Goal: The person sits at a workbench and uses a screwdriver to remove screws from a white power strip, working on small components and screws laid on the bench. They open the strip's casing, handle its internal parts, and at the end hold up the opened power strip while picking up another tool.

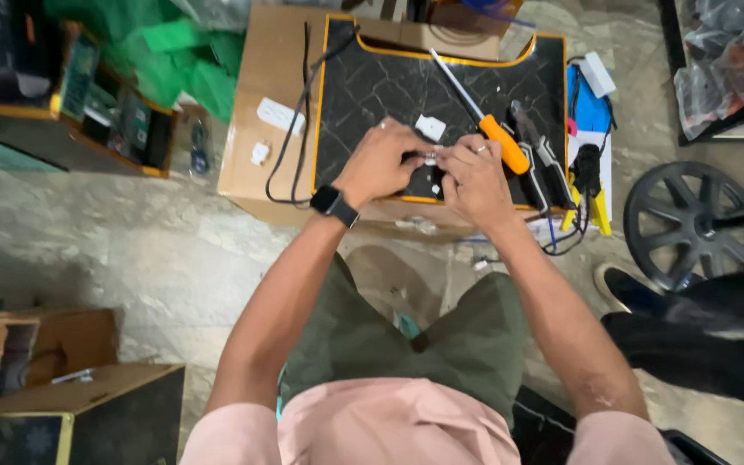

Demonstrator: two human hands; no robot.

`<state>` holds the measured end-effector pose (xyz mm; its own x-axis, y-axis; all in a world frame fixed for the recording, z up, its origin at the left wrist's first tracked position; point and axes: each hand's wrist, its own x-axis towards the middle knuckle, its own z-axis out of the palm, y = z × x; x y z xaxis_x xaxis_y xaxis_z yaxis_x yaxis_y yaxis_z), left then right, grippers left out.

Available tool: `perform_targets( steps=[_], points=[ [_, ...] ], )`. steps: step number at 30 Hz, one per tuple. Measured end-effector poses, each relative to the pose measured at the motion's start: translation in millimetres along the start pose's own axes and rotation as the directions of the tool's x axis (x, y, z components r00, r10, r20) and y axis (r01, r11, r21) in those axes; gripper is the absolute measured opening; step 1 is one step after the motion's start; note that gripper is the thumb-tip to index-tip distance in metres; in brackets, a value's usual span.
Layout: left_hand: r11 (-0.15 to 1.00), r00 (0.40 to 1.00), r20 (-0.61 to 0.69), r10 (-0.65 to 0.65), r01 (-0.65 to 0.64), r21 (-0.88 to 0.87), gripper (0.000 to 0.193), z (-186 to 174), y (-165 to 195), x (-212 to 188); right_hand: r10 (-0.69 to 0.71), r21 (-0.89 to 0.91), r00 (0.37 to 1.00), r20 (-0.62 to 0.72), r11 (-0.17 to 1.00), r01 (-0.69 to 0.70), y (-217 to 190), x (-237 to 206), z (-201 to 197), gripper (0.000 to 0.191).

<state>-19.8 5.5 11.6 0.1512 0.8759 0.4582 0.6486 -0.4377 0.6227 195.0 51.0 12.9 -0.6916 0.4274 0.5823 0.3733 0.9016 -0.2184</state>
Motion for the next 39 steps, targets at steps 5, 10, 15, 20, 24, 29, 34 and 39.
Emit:
perform_targets(
  steps=[5, 10, 15, 20, 24, 29, 34, 39],
  points=[
    [0.999, 0.999, -0.037, 0.013, -0.015, -0.038, 0.020, -16, 1, -10, -0.026, -0.006, 0.999, 0.048, 1.000, 0.027, -2, 7, -5, 0.019],
    [0.991, 0.999, 0.045, -0.015, 0.009, 0.130, 0.017, -20, 7, -16, -0.026, 0.034, 0.998, 0.051, 0.999, 0.024, 0, 5, -2, 0.018],
    [0.956, 0.991, 0.120, -0.065, 0.027, 0.293, 0.019, -17, 10, -10, -0.009, 0.063, 0.998, 0.057, 0.998, 0.005, 5, 5, 1, 0.019],
    [0.882, 0.993, 0.094, 0.069, -0.105, 0.459, 0.012, -14, 12, -7, -0.038, 0.070, 0.998, 0.045, 0.997, 0.035, 4, 7, -1, 0.021],
    [0.846, 0.967, 0.016, 0.255, -0.231, 0.480, 0.011, -2, 16, -10, -0.019, 0.074, 0.998, 0.053, 0.997, 0.015, 2, 8, -2, 0.022],
    [0.896, 0.980, -0.102, 0.171, -0.112, 0.430, 0.009, 14, 19, -22, 0.000, 0.136, 0.999, 0.044, 0.991, -0.006, 4, 7, -1, 0.025],
    [0.883, 0.975, -0.091, 0.204, -0.143, 0.447, 0.009, 13, 12, -22, 0.023, 0.331, 0.994, 0.111, 0.942, -0.059, 21, 14, -7, 0.034],
    [0.860, 0.965, -0.081, 0.249, -0.181, 0.478, 0.010, 12, 11, -19, 0.204, 0.314, 0.974, 0.103, 0.922, -0.226, 37, 26, -15, 0.030]
  ],
)
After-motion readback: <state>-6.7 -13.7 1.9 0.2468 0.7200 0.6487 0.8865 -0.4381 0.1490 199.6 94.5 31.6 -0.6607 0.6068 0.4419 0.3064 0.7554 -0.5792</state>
